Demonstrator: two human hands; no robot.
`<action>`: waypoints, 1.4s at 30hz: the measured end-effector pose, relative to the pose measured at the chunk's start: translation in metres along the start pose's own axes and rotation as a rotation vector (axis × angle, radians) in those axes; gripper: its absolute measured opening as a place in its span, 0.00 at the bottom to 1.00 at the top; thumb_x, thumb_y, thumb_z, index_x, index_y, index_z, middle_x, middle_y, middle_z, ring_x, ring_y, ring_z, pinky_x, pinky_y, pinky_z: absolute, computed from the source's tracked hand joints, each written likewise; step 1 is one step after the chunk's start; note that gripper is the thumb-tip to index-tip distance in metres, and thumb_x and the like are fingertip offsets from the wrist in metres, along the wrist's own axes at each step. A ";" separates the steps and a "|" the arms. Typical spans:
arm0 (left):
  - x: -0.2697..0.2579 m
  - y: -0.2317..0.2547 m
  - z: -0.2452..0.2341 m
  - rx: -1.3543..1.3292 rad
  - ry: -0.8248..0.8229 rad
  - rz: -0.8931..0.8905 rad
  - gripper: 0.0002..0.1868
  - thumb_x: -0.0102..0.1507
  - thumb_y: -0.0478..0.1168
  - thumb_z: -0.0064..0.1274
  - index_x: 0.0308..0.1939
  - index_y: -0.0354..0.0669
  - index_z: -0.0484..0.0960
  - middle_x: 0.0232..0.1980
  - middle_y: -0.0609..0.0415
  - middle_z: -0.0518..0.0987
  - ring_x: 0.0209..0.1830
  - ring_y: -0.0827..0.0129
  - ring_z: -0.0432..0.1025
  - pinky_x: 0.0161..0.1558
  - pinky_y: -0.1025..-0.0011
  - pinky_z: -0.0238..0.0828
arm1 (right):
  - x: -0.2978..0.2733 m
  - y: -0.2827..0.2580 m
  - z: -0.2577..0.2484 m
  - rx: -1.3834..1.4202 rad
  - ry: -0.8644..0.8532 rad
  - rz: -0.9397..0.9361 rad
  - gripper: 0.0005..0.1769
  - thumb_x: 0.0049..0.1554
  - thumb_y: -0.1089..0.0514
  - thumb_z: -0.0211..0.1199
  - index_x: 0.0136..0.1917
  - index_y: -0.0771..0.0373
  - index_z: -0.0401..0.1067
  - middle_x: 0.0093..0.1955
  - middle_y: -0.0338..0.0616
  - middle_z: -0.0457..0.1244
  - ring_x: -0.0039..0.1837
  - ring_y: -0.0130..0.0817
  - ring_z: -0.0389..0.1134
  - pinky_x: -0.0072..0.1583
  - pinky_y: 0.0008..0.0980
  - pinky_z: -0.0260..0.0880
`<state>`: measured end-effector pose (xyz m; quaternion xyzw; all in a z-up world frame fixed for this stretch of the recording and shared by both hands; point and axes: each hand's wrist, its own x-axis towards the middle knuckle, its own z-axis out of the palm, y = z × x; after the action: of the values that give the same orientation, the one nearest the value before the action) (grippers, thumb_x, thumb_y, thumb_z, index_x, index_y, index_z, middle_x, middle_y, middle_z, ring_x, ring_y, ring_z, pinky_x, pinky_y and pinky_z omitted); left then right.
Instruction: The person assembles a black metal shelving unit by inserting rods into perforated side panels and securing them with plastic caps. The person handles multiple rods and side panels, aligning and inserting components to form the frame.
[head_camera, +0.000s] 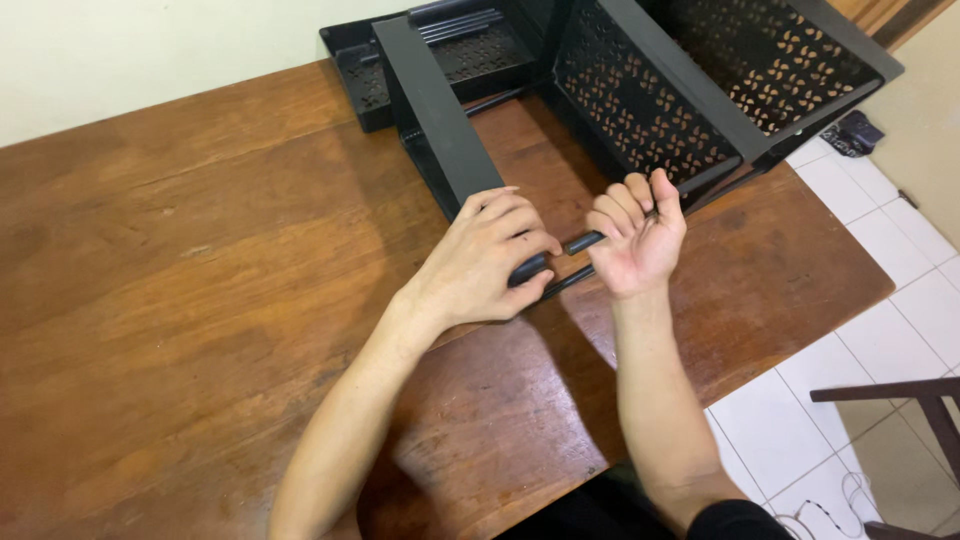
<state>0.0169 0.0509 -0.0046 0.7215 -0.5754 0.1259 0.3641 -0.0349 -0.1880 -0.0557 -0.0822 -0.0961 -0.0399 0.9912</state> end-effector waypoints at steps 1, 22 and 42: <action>-0.002 0.000 -0.002 0.000 0.008 -0.007 0.14 0.60 0.44 0.61 0.49 0.48 0.83 0.52 0.54 0.77 0.68 0.60 0.68 0.78 0.52 0.53 | -0.003 -0.001 0.002 -0.175 0.132 0.007 0.24 0.70 0.39 0.41 0.37 0.53 0.55 0.31 0.35 0.53 0.36 0.26 0.54 0.44 0.27 0.54; 0.026 -0.104 0.032 -0.793 0.607 -0.757 0.39 0.64 0.39 0.61 0.74 0.32 0.59 0.59 0.44 0.79 0.59 0.61 0.75 0.60 0.64 0.75 | 0.128 -0.163 0.024 -2.682 0.287 -0.028 0.43 0.55 0.39 0.74 0.71 0.72 0.68 0.57 0.68 0.67 0.61 0.59 0.68 0.62 0.46 0.66; -0.011 -0.060 -0.025 -0.420 0.468 -0.553 0.33 0.61 0.24 0.59 0.67 0.43 0.63 0.53 0.49 0.82 0.56 0.65 0.78 0.56 0.67 0.75 | 0.063 -0.082 -0.091 -1.851 0.071 -0.975 0.35 0.64 0.67 0.69 0.74 0.71 0.50 0.70 0.61 0.59 0.73 0.46 0.62 0.76 0.39 0.59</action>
<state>0.0750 0.0797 -0.0164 0.7108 -0.2748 0.0641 0.6443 0.0358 -0.2884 -0.1183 -0.7601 -0.0214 -0.4956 0.4197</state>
